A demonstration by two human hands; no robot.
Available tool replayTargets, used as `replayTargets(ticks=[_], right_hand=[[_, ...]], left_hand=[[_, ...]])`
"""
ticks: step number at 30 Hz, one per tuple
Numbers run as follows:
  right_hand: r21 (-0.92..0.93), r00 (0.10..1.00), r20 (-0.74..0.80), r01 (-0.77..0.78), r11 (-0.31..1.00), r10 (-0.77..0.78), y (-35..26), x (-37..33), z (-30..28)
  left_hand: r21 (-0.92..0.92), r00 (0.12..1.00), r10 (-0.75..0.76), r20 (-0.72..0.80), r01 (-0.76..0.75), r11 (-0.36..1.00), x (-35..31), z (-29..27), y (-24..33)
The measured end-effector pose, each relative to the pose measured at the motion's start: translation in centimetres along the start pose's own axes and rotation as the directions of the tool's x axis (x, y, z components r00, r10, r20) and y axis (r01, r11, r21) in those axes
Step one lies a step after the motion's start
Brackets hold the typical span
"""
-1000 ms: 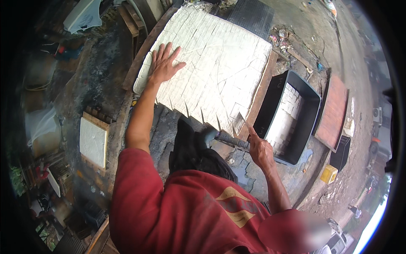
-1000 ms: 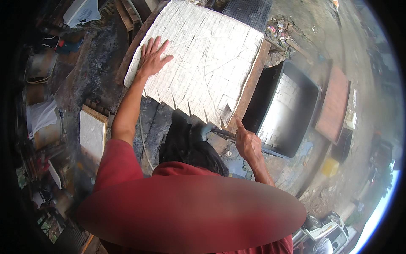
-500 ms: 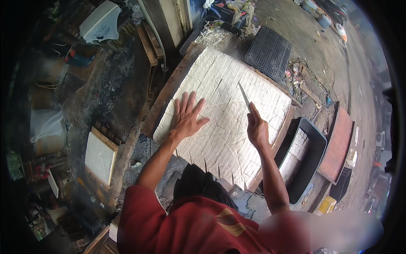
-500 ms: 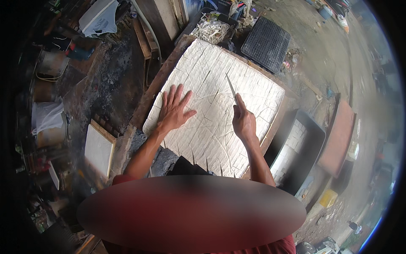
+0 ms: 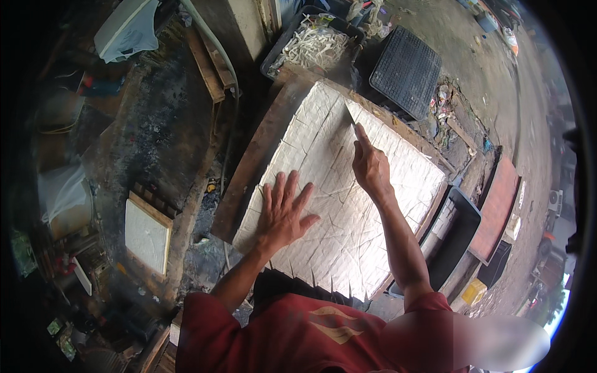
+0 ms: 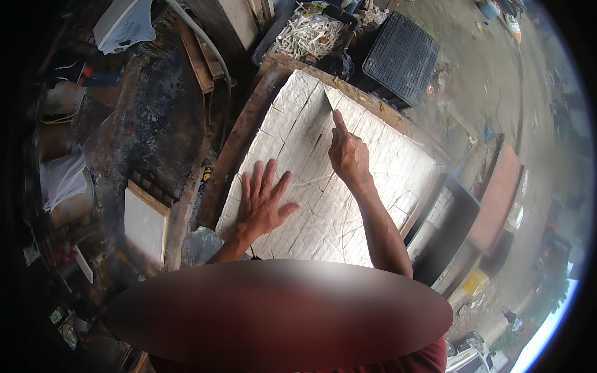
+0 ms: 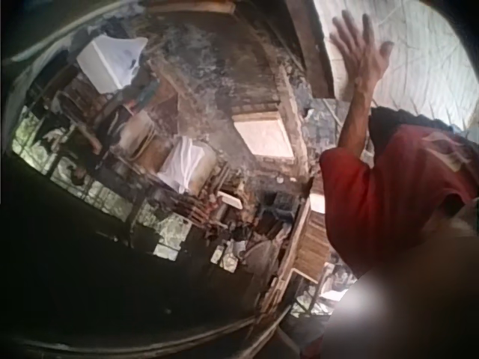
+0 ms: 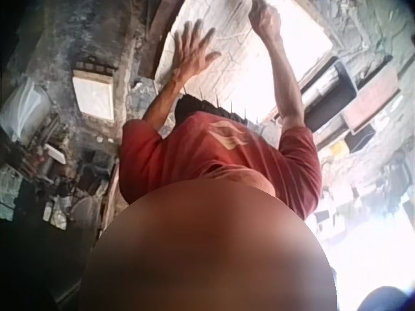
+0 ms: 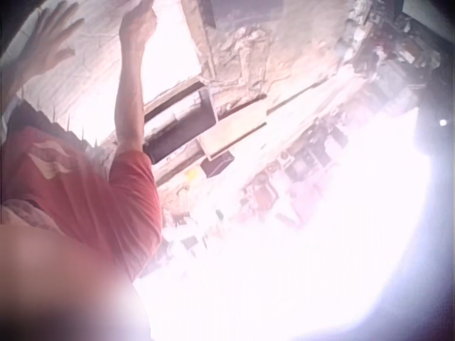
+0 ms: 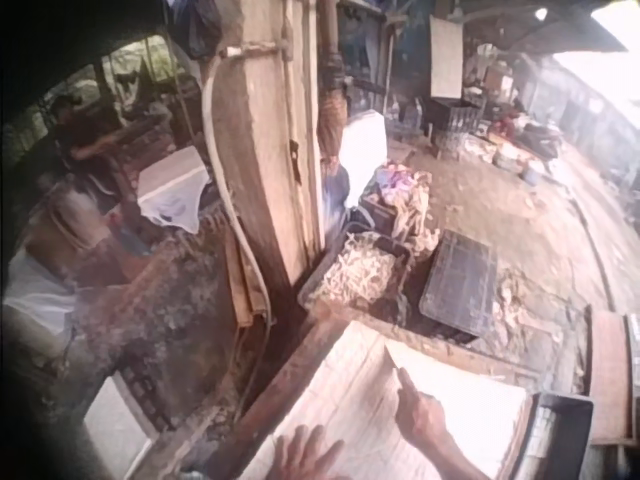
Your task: The person picks up a white rectangular sheet and places it on a wooden frame. They then place a metal grate on top, press it down, and use a knife to trim the sheet's edges. The person repeats this process with a second sheet and grate.
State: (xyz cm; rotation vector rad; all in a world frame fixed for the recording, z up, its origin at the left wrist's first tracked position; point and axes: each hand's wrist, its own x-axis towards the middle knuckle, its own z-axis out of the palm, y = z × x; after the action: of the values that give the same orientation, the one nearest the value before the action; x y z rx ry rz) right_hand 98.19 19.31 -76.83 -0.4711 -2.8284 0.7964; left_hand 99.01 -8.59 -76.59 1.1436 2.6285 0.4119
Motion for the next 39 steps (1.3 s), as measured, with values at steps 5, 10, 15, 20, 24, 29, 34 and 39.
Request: replayTargets(ticks=[5,10,15,20,24,29,34,39], right_hand=[[-0.028,0.996,0.076,-0.054,0.998,0.056,0.5,-9.1,-4.3],[-0.088,0.956,0.209,-0.191,0.978,0.206,0.4,-14.7,-7.7],[-0.103,0.933,0.242,-0.248,0.963,0.266,1.6,-20.2,-9.4],[-0.131,0.942,0.217,-0.233,0.964,0.257,3.6,-27.1,-10.8],[-0.143,0.946,0.200,-0.228,0.963,0.254,4.1,-31.8,-11.6],[-0.117,0.955,0.190,-0.208,0.971,0.228,4.6,-37.1,-13.7],[-0.130,0.944,0.202,-0.238,0.963,0.261,4.9,-40.4,-15.4],[-0.219,0.845,0.368,-0.325,0.920,0.387,4.2,-43.3,-20.8]], left_hand=[[-0.011,1.000,0.000,-0.009,0.000,1.000,0.0,0.4,0.0],[-0.017,0.999,-0.004,-0.031,0.003,1.000,-0.2,0.9,0.5],[0.089,0.997,-0.011,-0.070,0.018,0.996,-0.5,1.7,1.1],[0.139,0.993,-0.005,-0.117,0.021,0.990,-1.1,2.6,1.8],[0.187,0.972,0.044,-0.232,0.000,0.982,-1.2,2.8,1.8],[0.186,0.987,0.016,-0.159,0.014,0.982,-1.7,3.3,1.7],[0.210,0.980,0.028,-0.196,0.014,0.978,-2.1,3.3,1.7],[0.207,0.986,0.001,-0.168,0.034,0.978,-2.0,2.8,1.7]])
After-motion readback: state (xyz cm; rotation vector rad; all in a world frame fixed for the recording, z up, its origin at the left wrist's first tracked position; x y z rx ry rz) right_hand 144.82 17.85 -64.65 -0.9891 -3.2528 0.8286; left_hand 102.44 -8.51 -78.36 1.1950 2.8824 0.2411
